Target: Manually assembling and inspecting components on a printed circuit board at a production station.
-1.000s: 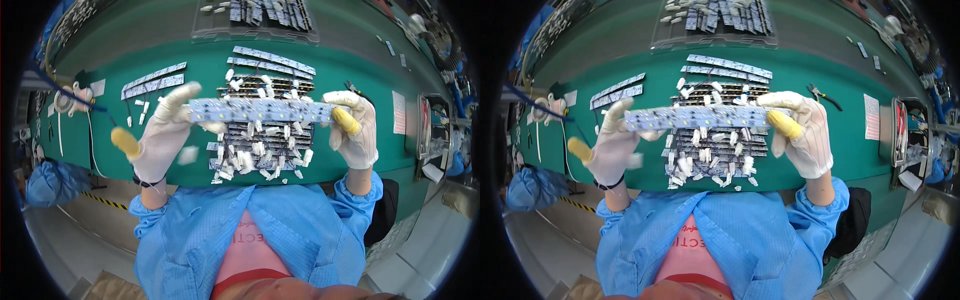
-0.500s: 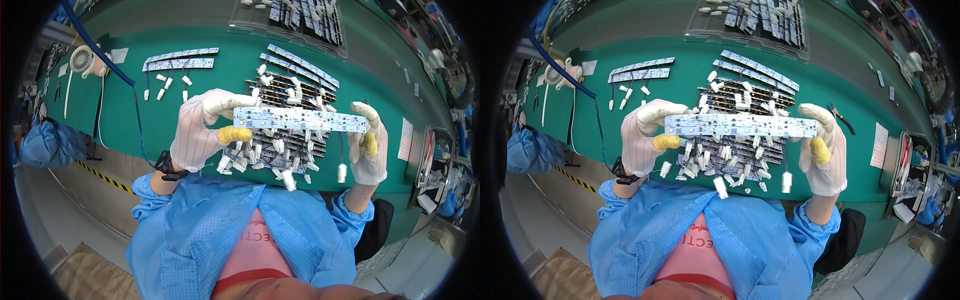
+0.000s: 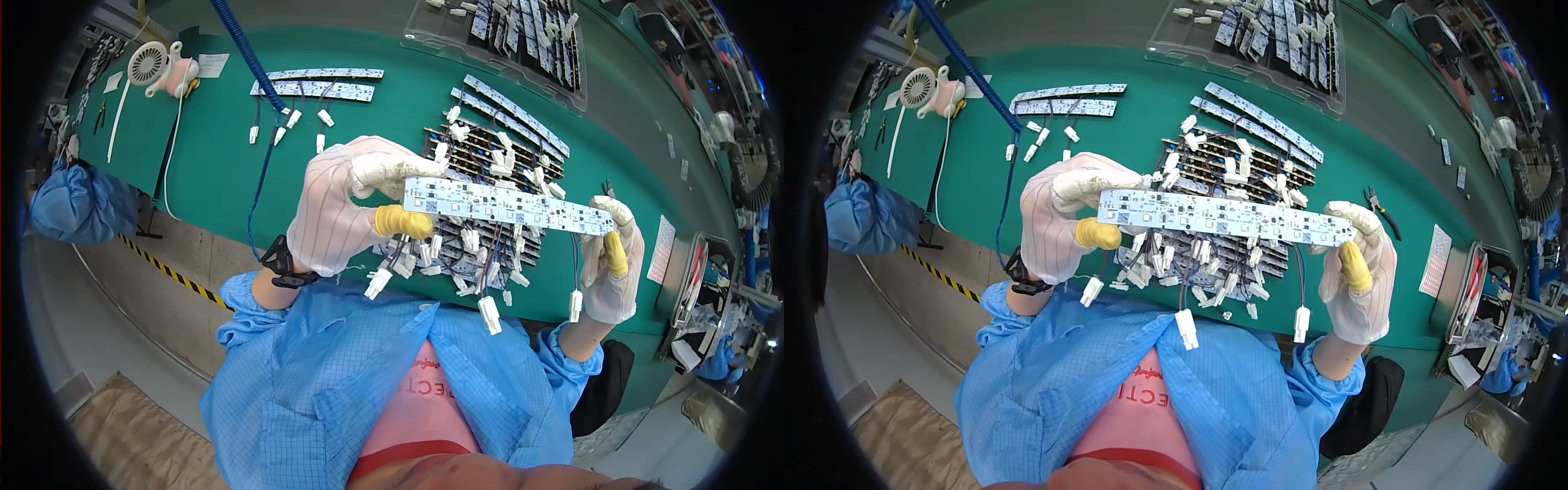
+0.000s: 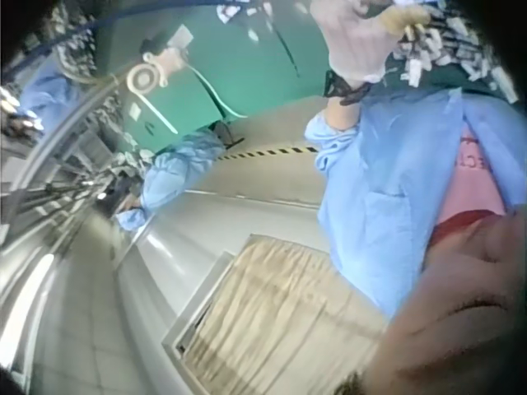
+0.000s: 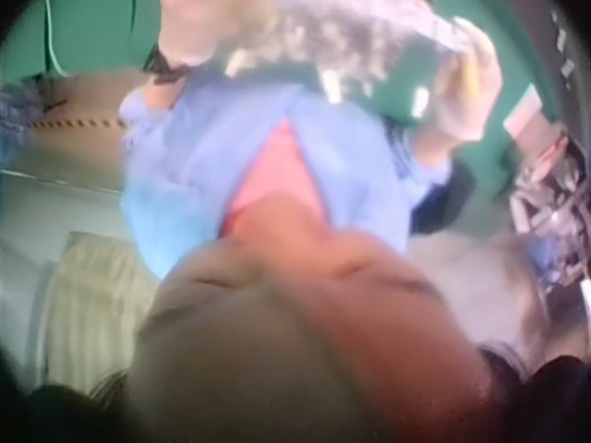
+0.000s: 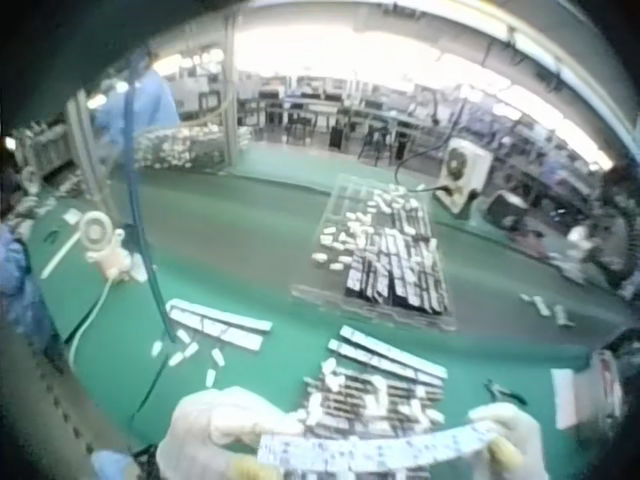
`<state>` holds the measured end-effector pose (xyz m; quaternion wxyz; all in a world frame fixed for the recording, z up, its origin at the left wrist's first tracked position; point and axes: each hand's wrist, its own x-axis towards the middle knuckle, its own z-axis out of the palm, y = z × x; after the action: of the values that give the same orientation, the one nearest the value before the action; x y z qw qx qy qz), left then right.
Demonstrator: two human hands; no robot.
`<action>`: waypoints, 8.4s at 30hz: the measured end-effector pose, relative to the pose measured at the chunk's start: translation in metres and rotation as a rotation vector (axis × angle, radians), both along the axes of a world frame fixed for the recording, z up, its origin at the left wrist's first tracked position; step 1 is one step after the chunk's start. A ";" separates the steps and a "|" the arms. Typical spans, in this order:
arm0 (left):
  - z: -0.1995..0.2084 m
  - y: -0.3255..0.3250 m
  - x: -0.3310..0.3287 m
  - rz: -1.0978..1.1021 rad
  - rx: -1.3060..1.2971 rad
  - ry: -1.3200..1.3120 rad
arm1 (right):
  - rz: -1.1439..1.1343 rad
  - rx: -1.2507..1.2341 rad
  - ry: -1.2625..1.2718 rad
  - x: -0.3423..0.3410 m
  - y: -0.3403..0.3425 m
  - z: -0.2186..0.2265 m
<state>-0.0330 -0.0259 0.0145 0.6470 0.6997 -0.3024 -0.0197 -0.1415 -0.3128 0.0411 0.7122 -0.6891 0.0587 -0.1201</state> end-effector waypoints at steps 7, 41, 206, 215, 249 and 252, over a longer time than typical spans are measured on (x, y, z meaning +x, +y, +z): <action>0.004 0.010 0.005 -0.058 0.131 -0.121 | -0.006 -0.002 0.064 -0.003 0.001 0.007; -0.015 0.020 0.018 0.125 -0.052 -0.013 | 0.111 0.021 0.140 0.006 0.018 0.028; 0.022 -0.028 0.108 0.247 0.646 -0.630 | -0.377 -1.270 0.607 0.244 -0.268 -0.091; 0.010 -0.039 0.068 0.060 0.619 -0.520 | 0.336 -1.038 0.264 0.113 -0.152 -0.007; 0.008 -0.048 -0.020 -0.243 -0.043 0.239 | 0.298 0.099 0.085 0.020 0.050 0.014; 0.005 -0.046 -0.017 -0.161 0.141 0.094 | 0.171 -0.123 -0.074 0.025 0.047 -0.001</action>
<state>-0.0504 -0.0719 0.0200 0.6059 0.7154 -0.3246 -0.1258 -0.1168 -0.2662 0.0405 0.6780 -0.7290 -0.0339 -0.0877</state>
